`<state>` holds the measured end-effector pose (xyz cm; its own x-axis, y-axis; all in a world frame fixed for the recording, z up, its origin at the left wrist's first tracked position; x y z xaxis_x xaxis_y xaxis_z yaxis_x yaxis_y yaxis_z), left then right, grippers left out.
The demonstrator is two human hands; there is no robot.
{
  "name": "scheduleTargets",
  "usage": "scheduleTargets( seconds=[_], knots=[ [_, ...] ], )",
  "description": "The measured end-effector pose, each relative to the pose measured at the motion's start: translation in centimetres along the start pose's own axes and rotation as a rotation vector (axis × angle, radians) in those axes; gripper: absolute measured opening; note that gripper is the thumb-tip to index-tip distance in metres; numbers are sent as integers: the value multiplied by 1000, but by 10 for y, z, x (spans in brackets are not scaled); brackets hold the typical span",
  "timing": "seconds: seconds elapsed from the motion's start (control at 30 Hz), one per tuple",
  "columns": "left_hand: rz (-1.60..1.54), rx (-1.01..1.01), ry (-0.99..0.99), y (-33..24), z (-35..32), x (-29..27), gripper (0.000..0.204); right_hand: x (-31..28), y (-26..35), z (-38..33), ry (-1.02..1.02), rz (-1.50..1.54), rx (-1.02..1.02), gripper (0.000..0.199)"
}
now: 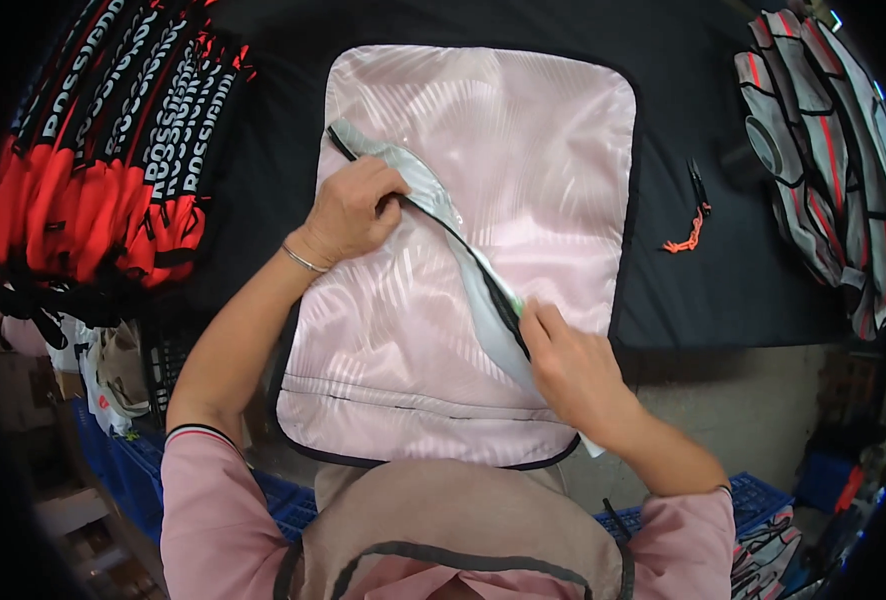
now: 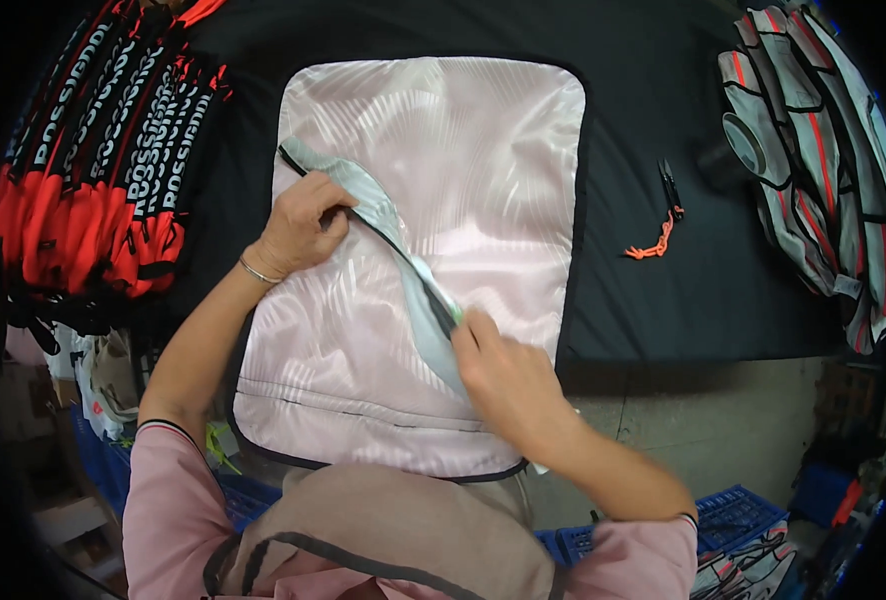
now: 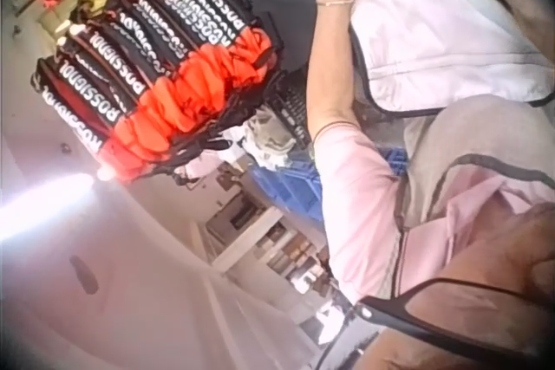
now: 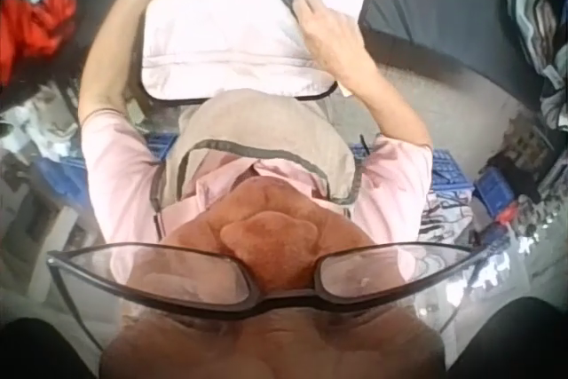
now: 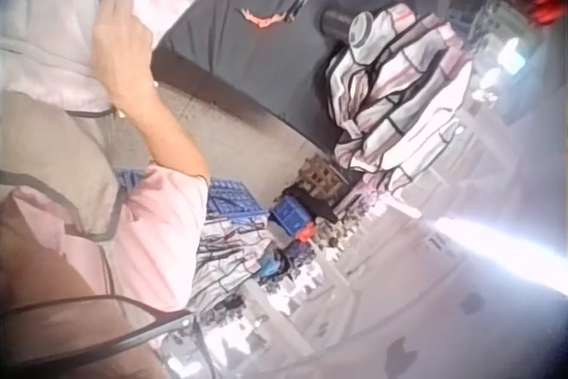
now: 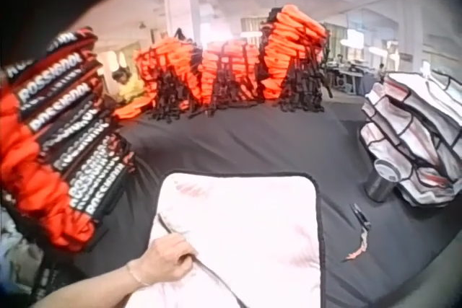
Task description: Finishing backpacks by trimming loose threads and cleaning seams with a brush.
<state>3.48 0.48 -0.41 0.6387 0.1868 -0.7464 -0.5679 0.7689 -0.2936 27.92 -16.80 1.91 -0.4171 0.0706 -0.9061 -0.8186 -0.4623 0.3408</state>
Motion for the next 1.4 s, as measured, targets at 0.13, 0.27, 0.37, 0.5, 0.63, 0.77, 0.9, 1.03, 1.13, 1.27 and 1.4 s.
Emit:
scheduleTargets(
  seconds=[0.13, 0.27, 0.37, 0.5, 0.63, 0.77, 0.9, 1.03, 1.13, 1.27, 1.4],
  knots=[
    [81, 277, 119, -59, 25, -10, 37, -19, 8, -43, 90, 26, 63, 37],
    [-3, 301, 489, -96, -2, -4, 44, -22, 11, -53, 112, -16, 95, 41],
    [-101, 216, 449, -98, -28, -9, 33, -22, 10, -40, 42, -1, 87, 35],
    [-95, 166, 410, -101, -42, -3, 31, 2, 6, -3, -87, -25, 17, 25],
    [-102, 178, 359, -97, -48, -12, 28, -16, 13, -27, 73, 49, -41, 23],
    [-222, 286, 291, -109, -50, -13, 22, -51, 10, -60, 274, 63, -14, 29],
    [-259, 333, 384, -128, -63, -9, 20, -50, -1, -49, 173, 59, 91, 37],
    [-274, 408, 380, -128, -69, -5, 21, -18, 6, -35, 88, 47, 19, 38],
    [-255, 434, 377, -125, -71, -9, 28, -28, 3, -58, 172, 10, -57, 38],
    [-216, 451, 451, -128, -68, -6, 39, -55, -1, -79, 233, -147, -113, 35],
    [-240, 432, 531, -130, -64, 0, 47, -49, -16, -53, 180, -174, -155, 31]
  ],
)
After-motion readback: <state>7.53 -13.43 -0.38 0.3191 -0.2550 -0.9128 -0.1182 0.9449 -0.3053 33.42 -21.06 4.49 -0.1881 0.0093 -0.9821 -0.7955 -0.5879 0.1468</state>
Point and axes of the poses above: each hand's wrist, its own z-axis towards the middle knuckle, its own x-axis out of the palm, y = z × x, the point moved 3 cm from there along z, towards the middle knuckle, and after that the axes turned 12 degrees about -y, right-handed, at the moved point
